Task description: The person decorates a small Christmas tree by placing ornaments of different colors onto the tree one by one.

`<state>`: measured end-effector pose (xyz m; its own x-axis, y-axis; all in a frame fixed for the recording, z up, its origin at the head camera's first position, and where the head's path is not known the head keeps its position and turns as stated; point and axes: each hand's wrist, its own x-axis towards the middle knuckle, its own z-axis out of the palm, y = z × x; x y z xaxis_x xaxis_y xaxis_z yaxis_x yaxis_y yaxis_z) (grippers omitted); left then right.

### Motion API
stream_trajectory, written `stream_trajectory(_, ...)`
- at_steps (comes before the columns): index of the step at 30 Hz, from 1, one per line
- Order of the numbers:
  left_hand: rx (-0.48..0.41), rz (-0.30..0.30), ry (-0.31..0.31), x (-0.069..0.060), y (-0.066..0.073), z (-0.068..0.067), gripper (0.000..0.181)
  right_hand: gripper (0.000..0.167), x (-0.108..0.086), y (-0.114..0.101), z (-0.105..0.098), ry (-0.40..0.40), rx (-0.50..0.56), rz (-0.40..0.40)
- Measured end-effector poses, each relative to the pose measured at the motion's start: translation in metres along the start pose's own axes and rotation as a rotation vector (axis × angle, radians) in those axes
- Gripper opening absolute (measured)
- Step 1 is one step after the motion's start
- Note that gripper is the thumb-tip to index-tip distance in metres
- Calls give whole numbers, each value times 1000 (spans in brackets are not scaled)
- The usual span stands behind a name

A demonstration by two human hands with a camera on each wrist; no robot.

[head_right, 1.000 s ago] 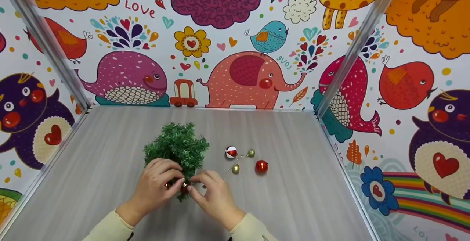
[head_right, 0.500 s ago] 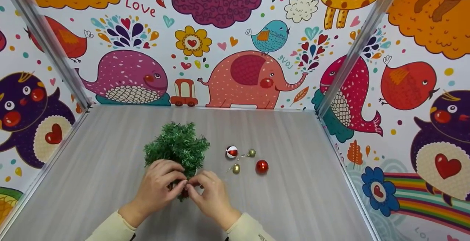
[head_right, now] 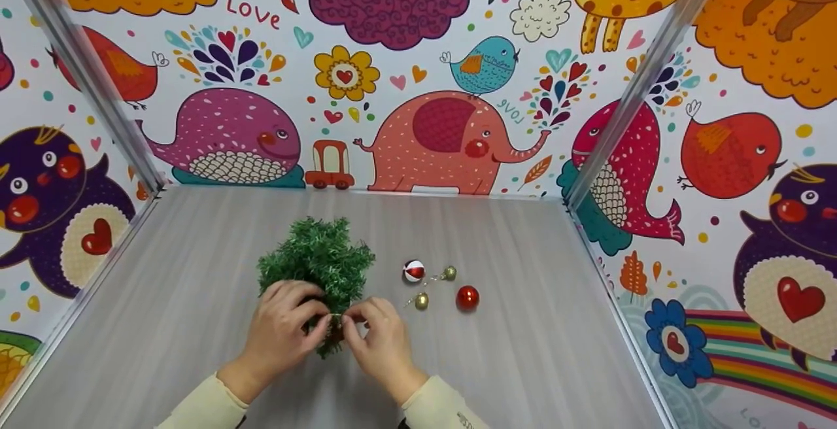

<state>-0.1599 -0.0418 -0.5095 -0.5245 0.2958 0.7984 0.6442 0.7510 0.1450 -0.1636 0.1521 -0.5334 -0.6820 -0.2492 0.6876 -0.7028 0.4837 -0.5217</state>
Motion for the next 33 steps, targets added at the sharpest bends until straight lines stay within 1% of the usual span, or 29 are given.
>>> stream_trajectory(4, -7, -6, 18, 2, 1, 2, 7, 15, 0, 1, 0, 18, -1, 26)
stream_trajectory(9, 0, -13, 42, 3, 1, 4, 9, 15, 2, 4, 2, 42, -8, 19)
stream_trajectory(14, 8, -27, 70, 2, 2, 6, 9, 16, 2, 5, 3, 30, -11, 20)
stream_trajectory(19, 17, -37, 87, 2, 2, 6, 9, 14, 2, 7, 4, 26, 22, 9)
stream_trajectory(23, 22, -30, 81, 1, 1, 5, 9, 14, 1, 9, 4, 16, 15, 3)
stream_trajectory(25, 32, -25, 66, 0, 1, 5, 9, 16, 0, 9, 4, 6, -1, -3)
stream_trajectory(30, 52, -21, 16, -2, 1, 4, 9, 20, -3, 10, 6, -55, -6, 35)
stream_trajectory(33, 52, -18, -4, -2, 1, 4, 9, 19, -4, 10, 6, -86, -3, 61)
